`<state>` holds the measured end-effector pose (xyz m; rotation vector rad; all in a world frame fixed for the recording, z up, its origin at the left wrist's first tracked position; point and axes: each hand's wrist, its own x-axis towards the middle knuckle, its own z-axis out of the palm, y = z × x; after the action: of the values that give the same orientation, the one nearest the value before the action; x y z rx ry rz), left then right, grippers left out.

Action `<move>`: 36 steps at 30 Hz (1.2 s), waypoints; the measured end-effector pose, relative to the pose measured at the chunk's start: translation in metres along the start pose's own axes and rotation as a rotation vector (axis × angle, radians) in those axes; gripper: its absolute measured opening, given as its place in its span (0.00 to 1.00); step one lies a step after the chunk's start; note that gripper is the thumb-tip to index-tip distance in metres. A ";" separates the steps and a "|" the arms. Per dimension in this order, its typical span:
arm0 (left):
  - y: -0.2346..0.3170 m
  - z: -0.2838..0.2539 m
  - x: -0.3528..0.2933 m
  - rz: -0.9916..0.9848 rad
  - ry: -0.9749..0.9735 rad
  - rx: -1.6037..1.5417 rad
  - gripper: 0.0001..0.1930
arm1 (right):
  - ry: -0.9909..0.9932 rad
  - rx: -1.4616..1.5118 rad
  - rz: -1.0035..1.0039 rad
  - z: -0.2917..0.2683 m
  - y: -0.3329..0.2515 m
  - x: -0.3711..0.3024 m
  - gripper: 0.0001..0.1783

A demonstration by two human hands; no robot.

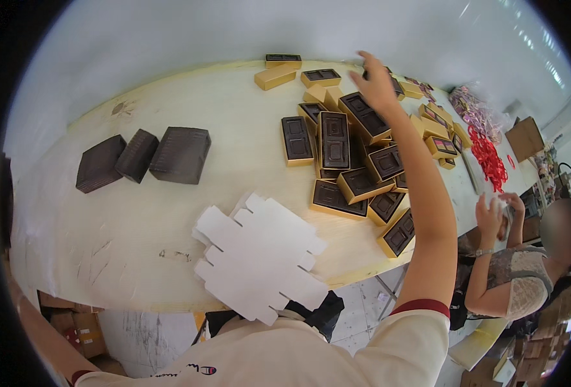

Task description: The person folds flat cardboard pieces into small rectangular boxes, inserts dark rectangular items into each box, and places the completed boxes on the table. The person repeats this process multiple times.

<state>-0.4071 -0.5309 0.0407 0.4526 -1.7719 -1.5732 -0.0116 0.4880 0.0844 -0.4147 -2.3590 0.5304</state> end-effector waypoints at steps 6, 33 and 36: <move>-0.083 -0.041 -0.042 -0.136 0.232 0.731 0.37 | -0.037 -0.366 0.176 -0.042 0.148 -0.013 0.35; 0.135 0.156 -0.697 1.003 -1.721 0.732 0.39 | -0.073 -0.222 0.570 0.025 0.321 0.074 0.54; 0.134 0.157 -0.697 0.995 -1.712 0.685 0.40 | 0.067 0.148 0.609 0.003 0.290 0.072 0.40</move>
<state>-0.0147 0.0773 -0.0229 -1.7710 -2.8338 -0.2944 -0.0219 0.7689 -0.0169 -1.0728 -2.0877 0.9420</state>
